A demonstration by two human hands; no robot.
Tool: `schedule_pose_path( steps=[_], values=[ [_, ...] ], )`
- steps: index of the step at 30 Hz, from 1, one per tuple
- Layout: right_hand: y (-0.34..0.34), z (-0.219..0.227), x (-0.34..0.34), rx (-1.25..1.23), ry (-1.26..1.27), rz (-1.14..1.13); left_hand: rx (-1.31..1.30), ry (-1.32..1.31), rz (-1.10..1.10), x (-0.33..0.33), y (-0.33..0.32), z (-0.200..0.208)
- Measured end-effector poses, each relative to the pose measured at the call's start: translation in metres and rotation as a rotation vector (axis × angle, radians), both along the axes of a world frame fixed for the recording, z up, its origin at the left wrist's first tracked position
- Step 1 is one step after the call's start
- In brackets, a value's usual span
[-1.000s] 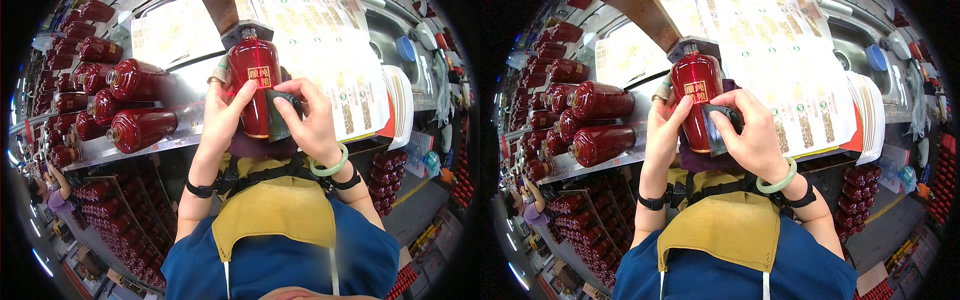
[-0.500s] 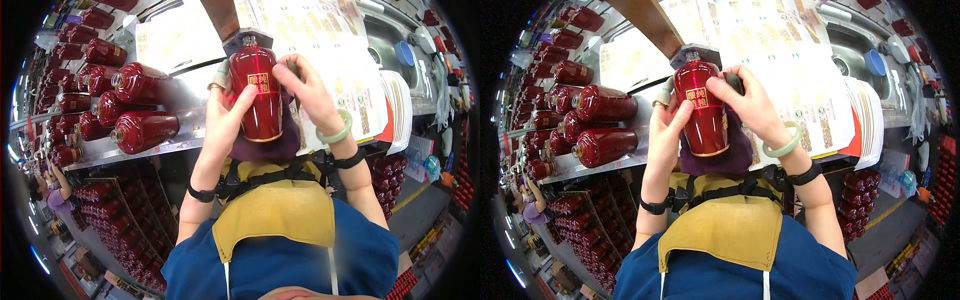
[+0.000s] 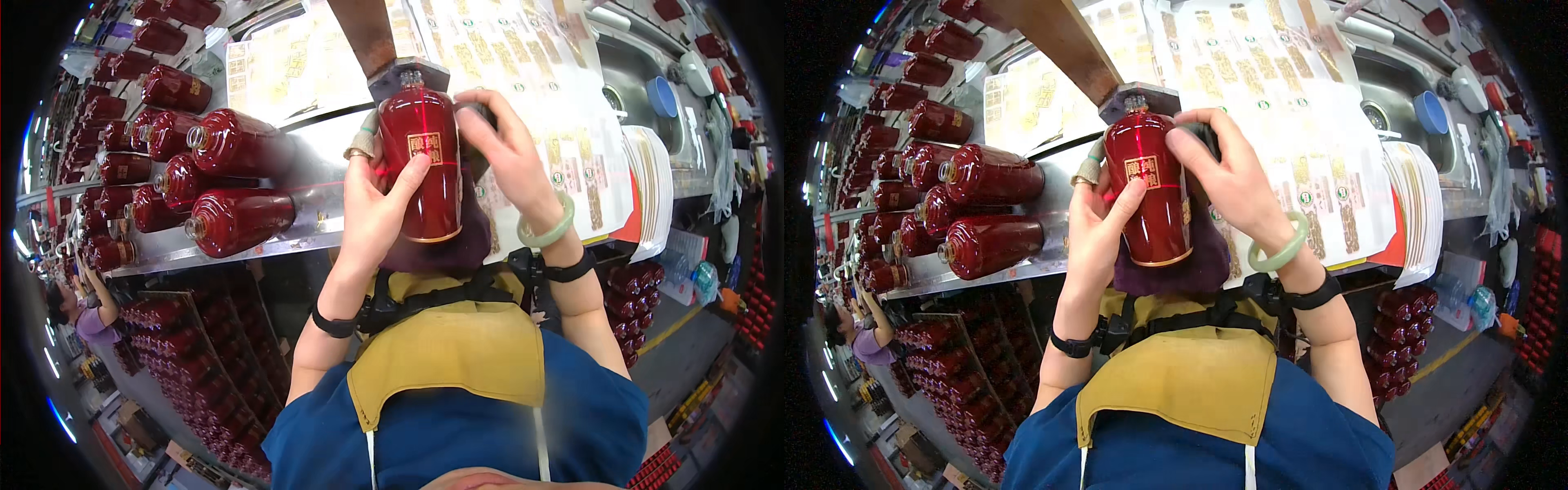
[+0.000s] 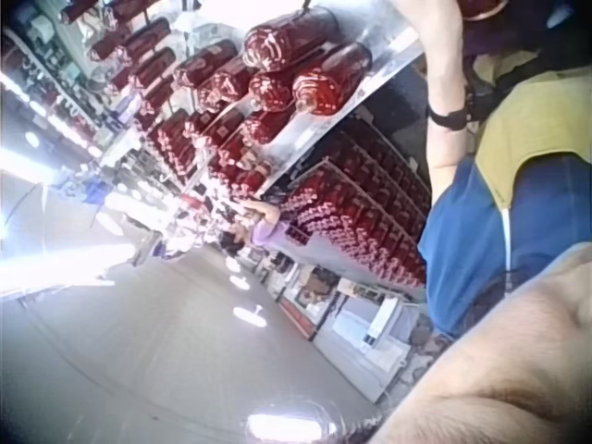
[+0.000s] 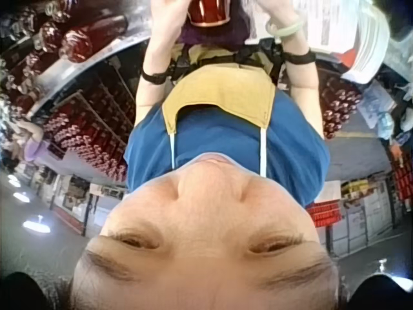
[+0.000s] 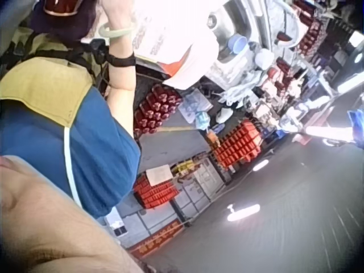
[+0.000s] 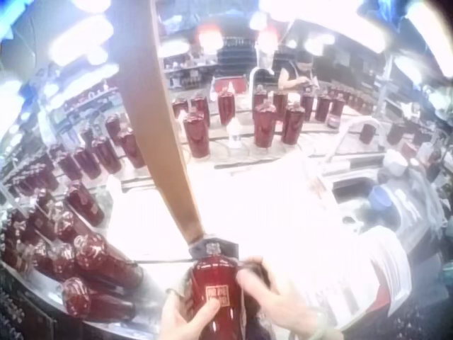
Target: Apply decorative and informational labels to red ceramic bottles on a production line.
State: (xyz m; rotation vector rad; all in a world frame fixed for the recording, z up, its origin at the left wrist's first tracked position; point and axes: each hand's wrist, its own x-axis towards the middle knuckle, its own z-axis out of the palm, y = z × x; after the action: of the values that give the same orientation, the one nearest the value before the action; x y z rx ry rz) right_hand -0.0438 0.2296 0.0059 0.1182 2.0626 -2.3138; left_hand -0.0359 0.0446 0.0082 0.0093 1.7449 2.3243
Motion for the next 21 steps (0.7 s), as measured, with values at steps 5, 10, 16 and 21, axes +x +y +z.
schedule_pose_path(
  steps=[5, 10, 16, 21],
  values=[
    [0.002, 0.041, -0.006, 0.573, 0.49, 0.102, -0.023, 0.012, 0.038, 0.003, 0.0, -0.005],
    [-0.001, 0.054, -0.034, 1.091, 1.009, -0.077, 0.003, 0.023, 0.002, 0.005, -0.003, -0.002],
    [-0.023, 0.047, 0.002, 1.007, 1.246, 0.451, 0.006, 0.017, 0.092, 0.001, -0.038, -0.006],
    [-0.022, 0.05, -0.062, 1.201, 1.042, 0.159, -0.009, 0.022, 0.12, 0.005, -0.041, -0.002]
  ],
)
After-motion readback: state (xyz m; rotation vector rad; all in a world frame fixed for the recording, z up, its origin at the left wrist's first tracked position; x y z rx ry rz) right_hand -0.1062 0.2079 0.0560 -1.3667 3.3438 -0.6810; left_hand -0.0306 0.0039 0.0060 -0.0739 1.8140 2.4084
